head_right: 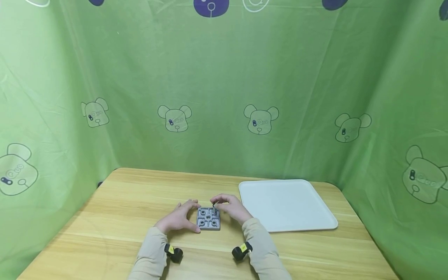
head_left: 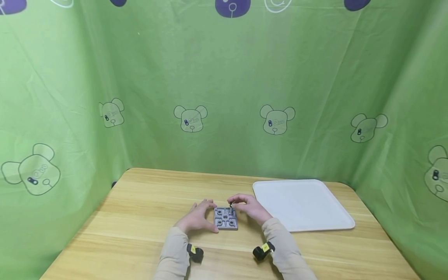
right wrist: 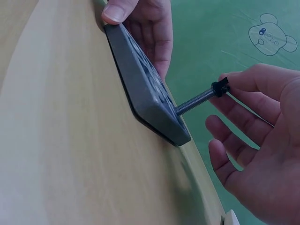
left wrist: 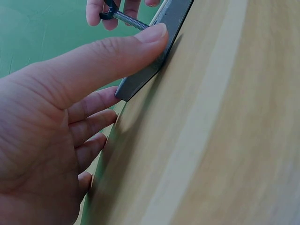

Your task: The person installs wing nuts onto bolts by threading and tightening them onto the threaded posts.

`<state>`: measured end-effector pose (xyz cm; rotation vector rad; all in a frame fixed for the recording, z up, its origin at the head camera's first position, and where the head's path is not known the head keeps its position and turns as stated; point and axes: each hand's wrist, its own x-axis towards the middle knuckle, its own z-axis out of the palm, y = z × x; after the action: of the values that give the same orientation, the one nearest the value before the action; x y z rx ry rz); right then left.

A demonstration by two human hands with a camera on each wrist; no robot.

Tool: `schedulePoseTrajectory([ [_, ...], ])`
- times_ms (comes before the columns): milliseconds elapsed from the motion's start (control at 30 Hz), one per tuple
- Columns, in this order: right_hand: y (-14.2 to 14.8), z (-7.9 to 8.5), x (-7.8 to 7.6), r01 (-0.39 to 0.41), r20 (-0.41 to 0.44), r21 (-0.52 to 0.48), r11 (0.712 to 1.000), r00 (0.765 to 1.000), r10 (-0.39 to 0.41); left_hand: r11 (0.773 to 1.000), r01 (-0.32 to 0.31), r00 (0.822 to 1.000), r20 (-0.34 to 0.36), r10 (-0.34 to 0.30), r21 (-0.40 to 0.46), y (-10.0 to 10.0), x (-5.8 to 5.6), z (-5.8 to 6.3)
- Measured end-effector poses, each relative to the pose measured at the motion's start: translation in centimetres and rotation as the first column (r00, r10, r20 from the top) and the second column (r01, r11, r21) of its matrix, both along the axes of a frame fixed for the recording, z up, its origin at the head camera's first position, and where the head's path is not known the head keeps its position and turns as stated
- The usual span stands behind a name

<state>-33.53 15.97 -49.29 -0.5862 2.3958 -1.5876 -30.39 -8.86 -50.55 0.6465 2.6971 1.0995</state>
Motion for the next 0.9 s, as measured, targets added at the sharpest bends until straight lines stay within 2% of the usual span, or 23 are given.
schedulePoseTrajectory([
  [367, -0.65, 0.34, 0.28, 0.063, -0.062, 0.024, 0.998, 0.996, -0.062, 1.000, -0.002, 1.000, -0.005, 0.001, -0.007, -0.04, -0.17, -0.07],
  [900, -0.82, 0.15, 0.30, 0.089, -0.089, 0.056, 0.994, 0.992, -0.084, 1.000, 0.000, 1.000, -0.011, 0.000, -0.008, -0.07, -0.33, -0.48],
])
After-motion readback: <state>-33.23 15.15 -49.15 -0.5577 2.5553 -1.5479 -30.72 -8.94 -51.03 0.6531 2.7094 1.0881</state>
